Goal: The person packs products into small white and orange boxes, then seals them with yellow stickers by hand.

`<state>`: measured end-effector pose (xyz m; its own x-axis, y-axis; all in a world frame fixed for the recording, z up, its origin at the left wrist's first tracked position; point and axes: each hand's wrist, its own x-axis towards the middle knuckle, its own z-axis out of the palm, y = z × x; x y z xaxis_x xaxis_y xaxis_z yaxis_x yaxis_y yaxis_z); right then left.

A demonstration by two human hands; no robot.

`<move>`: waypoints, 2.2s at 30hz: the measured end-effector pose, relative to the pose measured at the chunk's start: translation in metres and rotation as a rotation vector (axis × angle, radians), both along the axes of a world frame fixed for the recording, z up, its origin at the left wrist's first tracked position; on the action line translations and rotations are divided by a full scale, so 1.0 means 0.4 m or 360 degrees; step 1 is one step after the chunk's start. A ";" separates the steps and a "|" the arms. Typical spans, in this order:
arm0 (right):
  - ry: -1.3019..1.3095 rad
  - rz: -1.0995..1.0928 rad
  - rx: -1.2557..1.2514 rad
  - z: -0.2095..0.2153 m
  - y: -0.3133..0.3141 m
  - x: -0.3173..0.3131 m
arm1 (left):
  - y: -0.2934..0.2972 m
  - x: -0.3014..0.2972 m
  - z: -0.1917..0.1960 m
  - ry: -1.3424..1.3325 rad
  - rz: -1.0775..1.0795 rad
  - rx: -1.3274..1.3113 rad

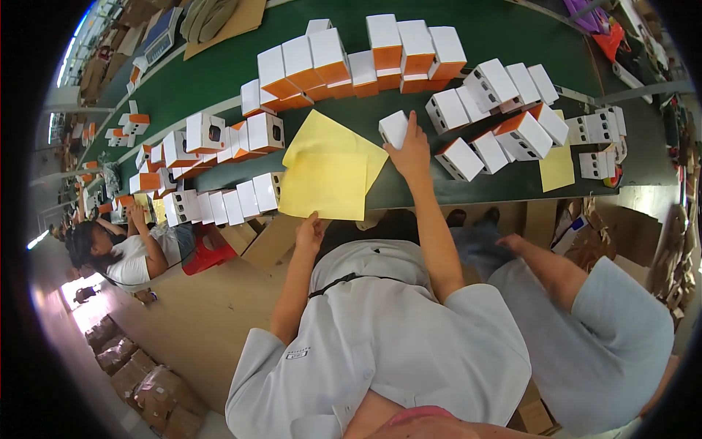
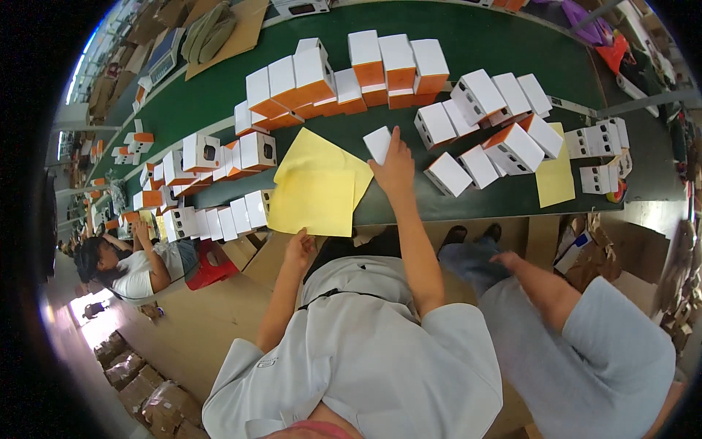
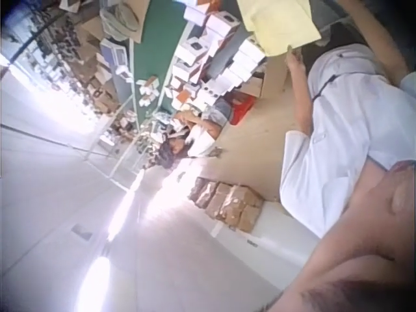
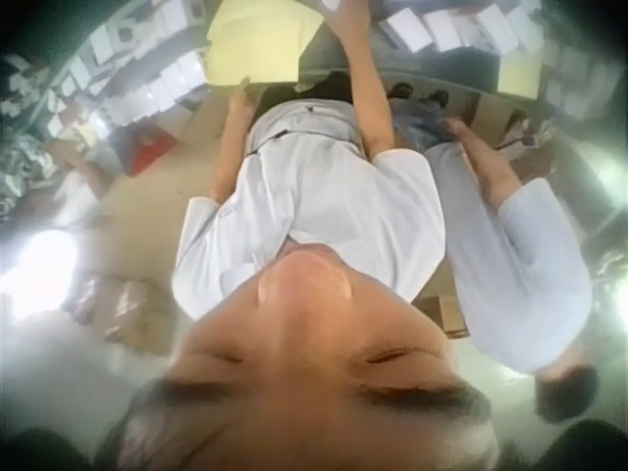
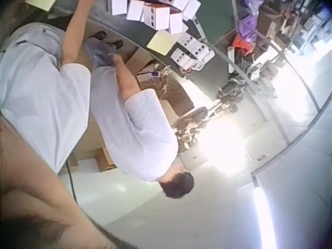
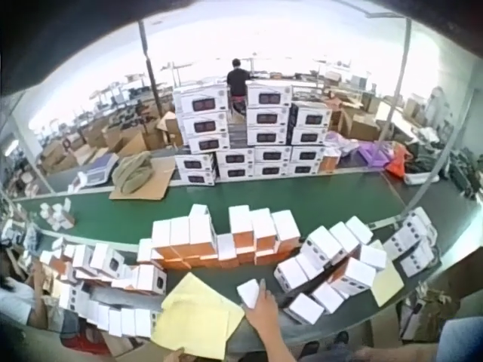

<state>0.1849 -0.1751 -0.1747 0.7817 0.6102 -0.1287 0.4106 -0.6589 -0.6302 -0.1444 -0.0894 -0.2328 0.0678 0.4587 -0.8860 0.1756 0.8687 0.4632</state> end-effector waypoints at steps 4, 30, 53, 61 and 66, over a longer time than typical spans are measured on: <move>-0.0026 -0.0113 0.0404 -0.001 -0.043 -0.028 | 0.001 0.027 0.063 -0.0052 0.0070 0.0009; -0.0484 0.0091 0.0221 0.107 0.022 -0.280 | 0.468 -0.127 0.376 -0.1049 0.0155 0.0807; 0.0550 -0.0577 0.1666 0.336 0.104 -0.340 | 0.396 0.227 0.514 -0.1017 -0.0872 0.2347; 0.1911 -0.0606 0.2091 0.375 0.117 -0.319 | 0.271 0.228 0.524 -0.0864 -0.1411 0.2646; 0.2050 -0.0418 0.1983 0.395 0.062 -0.279 | 0.263 0.215 0.618 -0.1814 -0.1707 0.1482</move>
<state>0.0734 -0.1503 -0.0167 0.6544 0.7027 -0.2792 -0.7066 0.4368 -0.5567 -0.0583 0.0159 0.0144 0.9540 0.0766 0.2900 -0.2924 0.0225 0.9560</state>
